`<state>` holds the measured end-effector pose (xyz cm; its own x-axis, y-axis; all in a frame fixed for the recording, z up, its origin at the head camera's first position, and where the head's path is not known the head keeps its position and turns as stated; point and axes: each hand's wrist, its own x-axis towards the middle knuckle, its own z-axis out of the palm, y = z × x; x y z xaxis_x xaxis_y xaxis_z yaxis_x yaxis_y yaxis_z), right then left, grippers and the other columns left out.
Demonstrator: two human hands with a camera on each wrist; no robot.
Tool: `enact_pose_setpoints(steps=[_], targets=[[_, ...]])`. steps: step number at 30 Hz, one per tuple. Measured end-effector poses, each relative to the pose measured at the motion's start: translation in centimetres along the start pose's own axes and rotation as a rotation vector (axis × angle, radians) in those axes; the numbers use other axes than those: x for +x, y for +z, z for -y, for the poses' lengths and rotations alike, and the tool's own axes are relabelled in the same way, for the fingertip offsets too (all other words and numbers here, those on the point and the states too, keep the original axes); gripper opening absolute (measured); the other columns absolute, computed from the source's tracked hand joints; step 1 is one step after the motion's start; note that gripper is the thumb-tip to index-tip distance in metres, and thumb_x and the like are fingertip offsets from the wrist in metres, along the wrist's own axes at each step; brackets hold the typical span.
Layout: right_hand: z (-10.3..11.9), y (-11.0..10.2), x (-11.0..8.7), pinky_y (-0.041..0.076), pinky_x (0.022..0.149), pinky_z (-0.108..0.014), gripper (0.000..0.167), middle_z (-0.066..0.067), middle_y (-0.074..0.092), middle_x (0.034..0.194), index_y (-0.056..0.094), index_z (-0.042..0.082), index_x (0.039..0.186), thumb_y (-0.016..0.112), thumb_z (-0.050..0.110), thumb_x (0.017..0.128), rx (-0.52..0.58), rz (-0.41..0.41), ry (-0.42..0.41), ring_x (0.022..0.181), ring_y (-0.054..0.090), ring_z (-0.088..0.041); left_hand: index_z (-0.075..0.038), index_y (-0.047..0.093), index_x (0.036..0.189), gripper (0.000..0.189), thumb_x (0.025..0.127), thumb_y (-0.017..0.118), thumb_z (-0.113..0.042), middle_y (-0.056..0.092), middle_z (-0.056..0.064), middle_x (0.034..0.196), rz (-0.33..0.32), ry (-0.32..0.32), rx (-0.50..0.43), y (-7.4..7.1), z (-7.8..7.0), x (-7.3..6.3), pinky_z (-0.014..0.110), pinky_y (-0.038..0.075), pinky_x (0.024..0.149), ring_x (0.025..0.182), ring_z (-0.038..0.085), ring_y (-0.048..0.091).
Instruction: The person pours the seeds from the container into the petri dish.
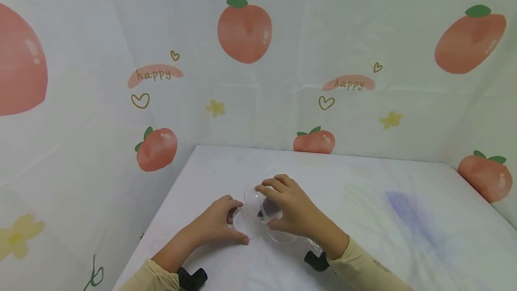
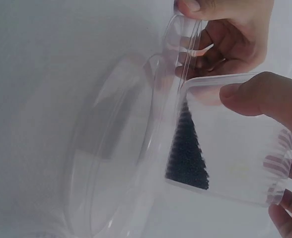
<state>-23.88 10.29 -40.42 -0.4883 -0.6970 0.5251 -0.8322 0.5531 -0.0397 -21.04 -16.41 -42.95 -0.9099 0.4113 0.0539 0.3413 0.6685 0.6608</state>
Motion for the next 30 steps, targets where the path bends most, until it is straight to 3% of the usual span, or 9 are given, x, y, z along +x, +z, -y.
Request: enact_pose_setpoints(steps=[30], targets=[[1.0, 0.07, 0.15, 0.053, 0.105, -0.04, 0.09, 0.001, 0.067, 0.136, 0.066, 0.022, 0.141, 0.104, 0.024, 0.059, -0.059, 0.033, -0.001, 0.126, 0.054, -0.022, 0.001, 0.066, 0.134, 0.089, 0.065, 0.103, -0.043, 0.06, -0.001, 0.105, 0.0, -0.03, 0.001, 0.17, 0.04, 0.18, 0.023, 0.052, 0.079, 0.091, 0.011, 0.057]])
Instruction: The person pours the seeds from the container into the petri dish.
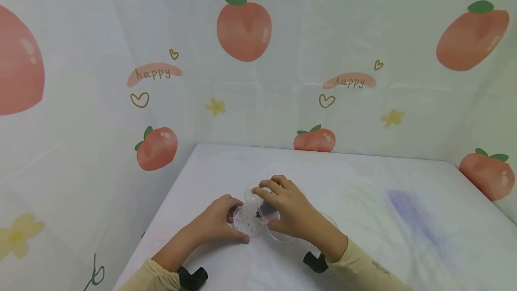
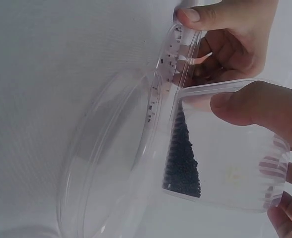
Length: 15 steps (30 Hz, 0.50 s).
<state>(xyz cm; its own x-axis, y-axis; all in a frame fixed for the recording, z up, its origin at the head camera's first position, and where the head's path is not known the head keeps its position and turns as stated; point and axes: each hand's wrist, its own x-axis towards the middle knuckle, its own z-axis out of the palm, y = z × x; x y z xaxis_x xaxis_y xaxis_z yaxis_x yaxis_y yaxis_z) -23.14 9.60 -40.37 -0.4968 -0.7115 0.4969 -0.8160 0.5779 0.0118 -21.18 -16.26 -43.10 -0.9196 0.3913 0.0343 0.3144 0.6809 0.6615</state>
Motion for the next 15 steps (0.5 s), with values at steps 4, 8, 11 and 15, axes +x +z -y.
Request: enact_pose_setpoints(steps=[4, 8, 11, 15], targets=[[0.0, -0.06, -0.01, 0.054, 0.104, -0.041, 0.09, 0.0, 0.067, 0.135, 0.067, 0.021, 0.14, 0.104, 0.023, 0.058, 0.004, -0.013, -0.007, 0.125, 0.055, -0.023, 0.0, 0.067, 0.134, 0.089, 0.065, 0.103, -0.043, 0.06, -0.001, 0.105, -0.004, 0.005, -0.001, 0.09, 0.1, 0.0, 0.023, 0.052, 0.079, 0.091, 0.012, 0.057], [-0.01, -0.12, -0.01, 0.053, 0.104, -0.041, 0.09, 0.0, 0.067, 0.135, 0.067, 0.022, 0.14, 0.104, 0.024, 0.058, 0.004, -0.01, -0.009, 0.126, 0.055, -0.023, 0.0, 0.067, 0.133, 0.089, 0.065, 0.103, -0.043, 0.061, -0.001, 0.106, -0.004, 0.012, -0.006, 0.1, 0.12, 0.01, 0.023, 0.054, 0.08, 0.092, 0.011, 0.058], [0.02, -0.16, -0.02, 0.054, 0.104, -0.041, 0.091, -0.001, 0.066, 0.136, 0.066, 0.022, 0.141, 0.104, 0.025, 0.058, 0.0, -0.005, -0.009, 0.126, 0.055, -0.023, 0.0, 0.067, 0.133, 0.088, 0.065, 0.103, -0.043, 0.061, 0.0, 0.107, -0.003, 0.016, -0.008, 0.1, 0.14, 0.04, 0.023, 0.054, 0.08, 0.092, 0.011, 0.058], [0.09, -0.06, -0.07, 0.055, 0.103, -0.042, 0.092, -0.001, 0.066, 0.137, 0.065, 0.022, 0.141, 0.105, 0.026, 0.059, 0.0, -0.002, -0.011, 0.127, 0.055, -0.024, 0.0, 0.067, 0.133, 0.088, 0.066, 0.103, -0.044, 0.061, 0.0, 0.106, -0.002, 0.018, -0.009, 0.09, 0.1, 0.01, 0.023, 0.055, 0.08, 0.092, 0.011, 0.059]])
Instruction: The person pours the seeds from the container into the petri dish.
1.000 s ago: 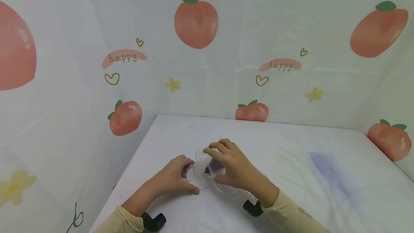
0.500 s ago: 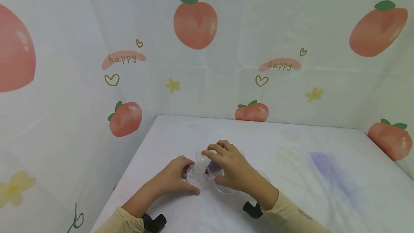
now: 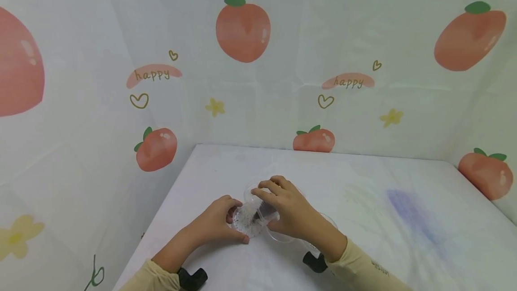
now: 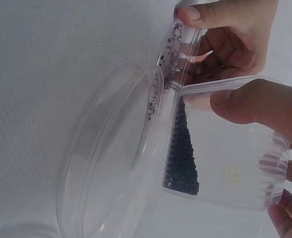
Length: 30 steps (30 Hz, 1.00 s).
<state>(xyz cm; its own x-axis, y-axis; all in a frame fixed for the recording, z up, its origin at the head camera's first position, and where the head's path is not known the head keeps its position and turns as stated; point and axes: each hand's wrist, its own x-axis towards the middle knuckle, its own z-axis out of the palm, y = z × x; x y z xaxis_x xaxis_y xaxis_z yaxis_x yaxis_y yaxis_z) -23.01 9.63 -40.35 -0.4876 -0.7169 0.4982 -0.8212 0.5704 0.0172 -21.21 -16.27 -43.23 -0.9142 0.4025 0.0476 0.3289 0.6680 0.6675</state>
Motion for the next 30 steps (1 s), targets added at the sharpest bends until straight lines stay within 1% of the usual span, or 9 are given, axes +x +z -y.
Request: enact_pose_setpoints(steps=[8, 19, 30], targets=[[0.21, -0.16, 0.0, 0.055, 0.105, -0.042, 0.091, -0.002, 0.066, 0.138, 0.066, 0.022, 0.141, 0.104, 0.025, 0.059, 0.003, 0.013, 0.009, 0.128, 0.055, -0.025, 0.0, 0.066, 0.134, 0.091, 0.065, 0.102, -0.047, 0.06, -0.001, 0.105, 0.002, -0.009, 0.021, 0.19, 0.27, 0.08, 0.024, 0.054, 0.079, 0.091, 0.011, 0.057], [0.25, -0.35, 0.12, 0.055, 0.103, -0.043, 0.091, -0.002, 0.066, 0.138, 0.066, 0.022, 0.141, 0.104, 0.022, 0.059, 0.013, 0.012, 0.01, 0.128, 0.055, -0.025, 0.0, 0.066, 0.134, 0.089, 0.065, 0.103, -0.043, 0.06, 0.0, 0.105, 0.0, -0.009, 0.004, -0.03, -0.16, -0.02, 0.025, 0.054, 0.079, 0.091, 0.012, 0.057], [0.32, -0.43, 0.13, 0.055, 0.104, -0.042, 0.091, -0.002, 0.066, 0.137, 0.066, 0.022, 0.141, 0.104, 0.023, 0.059, 0.011, 0.016, 0.007, 0.128, 0.055, -0.026, -0.001, 0.067, 0.133, 0.088, 0.065, 0.103, -0.044, 0.06, 0.0, 0.105, 0.003, -0.011, -0.005, 0.09, 0.08, 0.07, 0.024, 0.054, 0.079, 0.092, 0.012, 0.057]])
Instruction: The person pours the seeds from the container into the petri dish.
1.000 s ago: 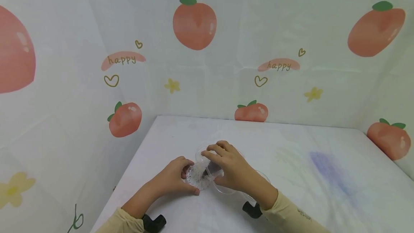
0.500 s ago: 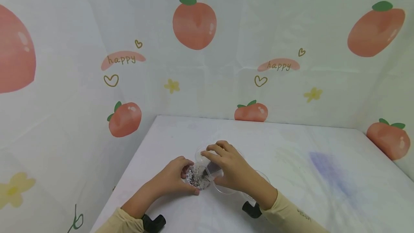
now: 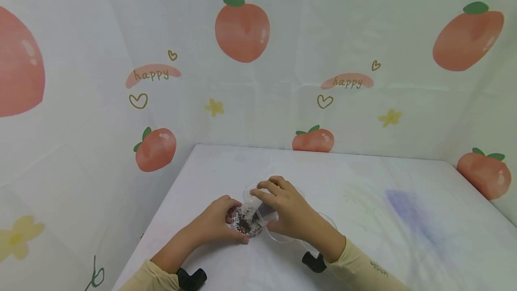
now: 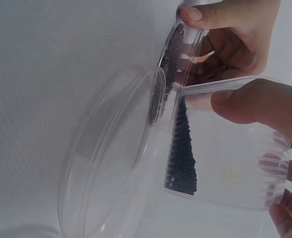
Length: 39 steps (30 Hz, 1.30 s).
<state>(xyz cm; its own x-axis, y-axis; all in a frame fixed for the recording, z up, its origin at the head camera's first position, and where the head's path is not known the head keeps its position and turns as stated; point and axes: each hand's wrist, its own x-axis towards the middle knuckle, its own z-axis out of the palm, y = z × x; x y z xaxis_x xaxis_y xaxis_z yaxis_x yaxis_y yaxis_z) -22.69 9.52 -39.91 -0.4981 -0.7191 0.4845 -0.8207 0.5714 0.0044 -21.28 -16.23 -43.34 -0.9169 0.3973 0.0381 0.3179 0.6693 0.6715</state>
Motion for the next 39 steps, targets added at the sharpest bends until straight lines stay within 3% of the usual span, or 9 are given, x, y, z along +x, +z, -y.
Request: enact_pose_setpoints(steps=[14, 24, 31, 39], targets=[[0.0, -0.3, 0.0, 0.054, 0.105, -0.044, 0.089, -0.001, 0.066, 0.138, 0.066, 0.022, 0.141, 0.104, 0.023, 0.06, 0.012, 0.008, 0.023, 0.129, 0.054, -0.025, -0.001, 0.067, 0.133, 0.09, 0.064, 0.103, -0.046, 0.06, -0.001, 0.104, -0.008, 0.011, 0.021, 0.0, 0.1, 0.1, 0.024, 0.053, 0.078, 0.09, 0.011, 0.057], [-1.0, -0.5, 0.0, 0.052, 0.106, -0.041, 0.086, 0.0, 0.066, 0.131, 0.065, 0.016, 0.133, 0.103, 0.021, 0.056, 0.067, -0.057, 0.028, 0.124, 0.056, -0.022, 0.0, 0.067, 0.133, 0.091, 0.063, 0.103, -0.047, 0.059, -0.001, 0.102, -0.012, 0.0, 0.02, 0.0, 0.2, 0.1, 0.023, 0.053, 0.078, 0.089, 0.011, 0.057], [-2.3, -1.6, -0.2, 0.052, 0.107, -0.04, 0.082, 0.002, 0.064, 0.134, 0.061, 0.015, 0.133, 0.098, 0.019, 0.06, 0.166, -0.012, 0.134, 0.126, 0.055, -0.02, 0.001, 0.067, 0.132, 0.091, 0.062, 0.104, -0.045, 0.057, 0.0, 0.099, -0.025, -0.004, 0.002, 0.1, 0.1, -0.1, 0.023, 0.053, 0.077, 0.087, 0.012, 0.057], [-4.2, -2.9, -1.1, 0.056, 0.099, -0.042, 0.087, 0.003, 0.065, 0.129, 0.06, 0.013, 0.134, 0.102, 0.023, 0.059, 0.238, -0.08, 0.257, 0.123, 0.058, -0.018, 0.002, 0.066, 0.132, 0.092, 0.062, 0.104, -0.043, 0.058, 0.0, 0.099, -0.027, 0.01, 0.007, 0.3, 0.3, -0.1, 0.023, 0.053, 0.078, 0.086, 0.011, 0.057]])
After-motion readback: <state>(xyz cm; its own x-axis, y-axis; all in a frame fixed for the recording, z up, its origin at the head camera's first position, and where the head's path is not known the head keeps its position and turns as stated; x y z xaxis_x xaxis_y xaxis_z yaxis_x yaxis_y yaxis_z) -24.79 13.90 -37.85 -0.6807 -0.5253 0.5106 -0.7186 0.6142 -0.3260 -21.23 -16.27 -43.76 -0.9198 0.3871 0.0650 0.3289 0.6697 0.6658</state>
